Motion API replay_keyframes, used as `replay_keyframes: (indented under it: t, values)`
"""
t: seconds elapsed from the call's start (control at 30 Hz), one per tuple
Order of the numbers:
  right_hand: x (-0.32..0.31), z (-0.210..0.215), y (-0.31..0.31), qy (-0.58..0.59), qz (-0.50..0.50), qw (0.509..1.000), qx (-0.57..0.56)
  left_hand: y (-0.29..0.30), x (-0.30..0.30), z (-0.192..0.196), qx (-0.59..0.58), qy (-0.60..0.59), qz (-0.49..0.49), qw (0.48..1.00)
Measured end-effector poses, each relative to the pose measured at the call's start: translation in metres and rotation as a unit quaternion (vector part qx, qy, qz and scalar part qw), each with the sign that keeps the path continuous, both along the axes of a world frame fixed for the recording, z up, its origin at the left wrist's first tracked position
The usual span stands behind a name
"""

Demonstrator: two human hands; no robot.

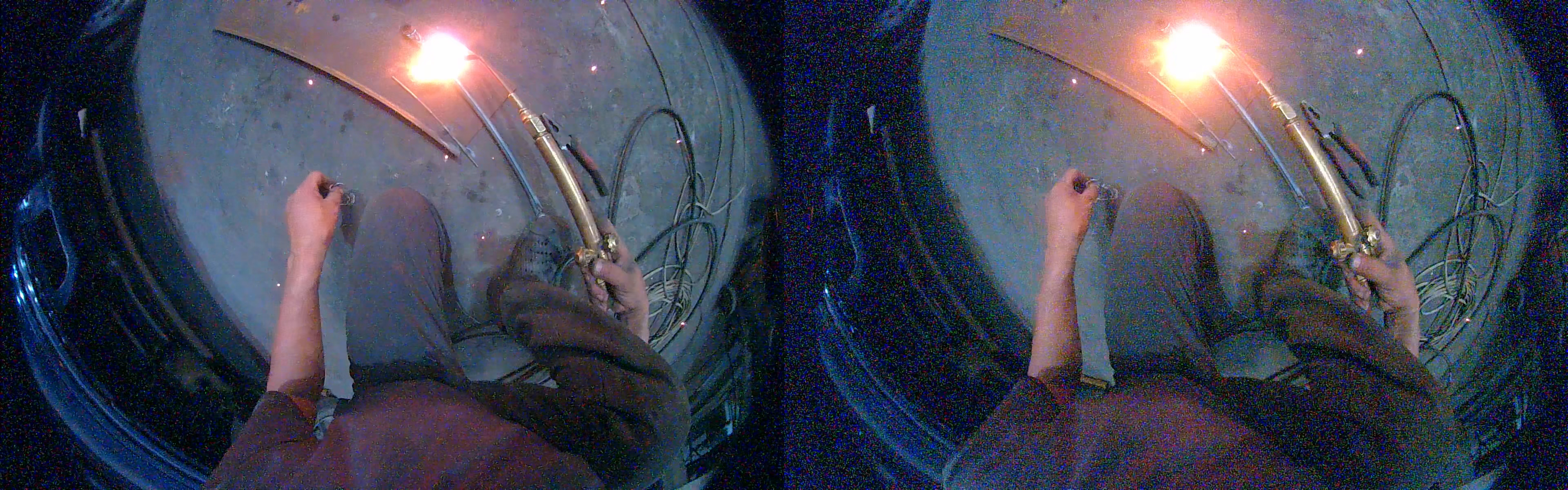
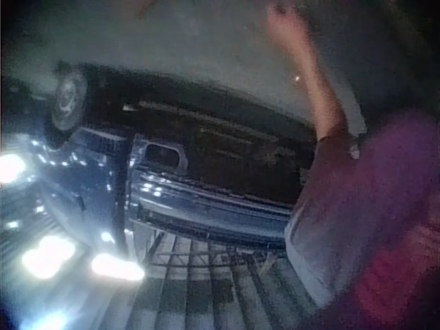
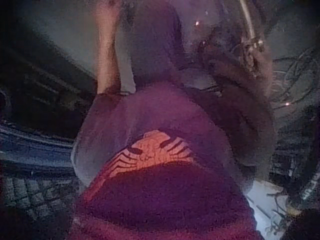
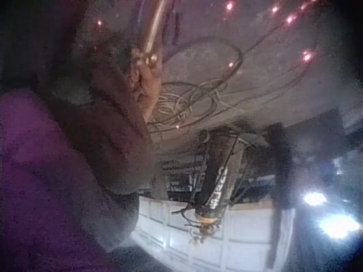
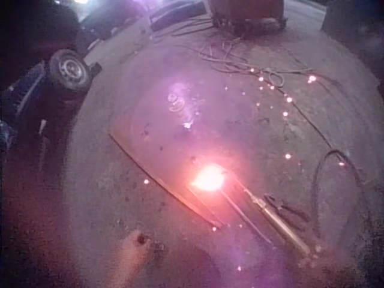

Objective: The person sits on the floor and uses a welding torch to heat and fuse small metal pieces onto a curved metal plate. They repeatedly pick up small metal bits, apply the torch flame to the plate, and add the bits to the molten area.

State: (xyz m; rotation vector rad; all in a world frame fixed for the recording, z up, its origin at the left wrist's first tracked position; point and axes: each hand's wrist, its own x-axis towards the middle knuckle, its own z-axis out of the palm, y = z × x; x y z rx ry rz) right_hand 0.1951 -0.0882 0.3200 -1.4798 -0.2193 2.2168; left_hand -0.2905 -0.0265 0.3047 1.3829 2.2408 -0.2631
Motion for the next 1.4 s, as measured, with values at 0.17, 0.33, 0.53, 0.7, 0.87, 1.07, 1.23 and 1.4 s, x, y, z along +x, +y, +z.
replay_keyframes:
  t: [0.17,0.33,0.53,0.7,0.87,1.07,1.23,1.4]
  values:
    - [0.002,-0.004,-0.004,-0.004,-0.005,1.000,0.002,-0.006,-0.003,-0.022,-0.043,0.000,-0.018,0.999]
    - [0.004,-0.003,-0.002,0.002,-0.001,1.000,0.003,-0.008,-0.004,-0.034,-0.073,0.030,-0.042,0.996]
    - [0.011,-0.005,-0.014,-0.005,-0.019,1.000,0.001,0.018,0.112,0.011,-0.010,-0.284,0.044,0.958]
    - [0.021,-0.042,-0.024,0.091,-0.060,0.994,0.023,-0.030,0.259,0.012,-0.138,-0.502,-0.130,0.844]
    - [0.023,-0.049,-0.023,0.081,-0.034,0.995,0.037,-0.046,0.290,0.012,-0.049,-0.472,-0.152,0.867]
    - [0.021,-0.061,-0.028,0.086,-0.025,0.994,0.058,-0.042,0.284,0.010,-0.083,-0.440,-0.152,0.881]
    - [0.021,-0.053,-0.026,0.092,-0.034,0.995,0.018,-0.052,0.287,0.011,0.018,-0.471,-0.155,0.868]
    - [0.026,-0.063,-0.038,0.105,-0.067,0.992,0.032,-0.047,0.280,0.017,-0.042,-0.494,-0.121,0.860]
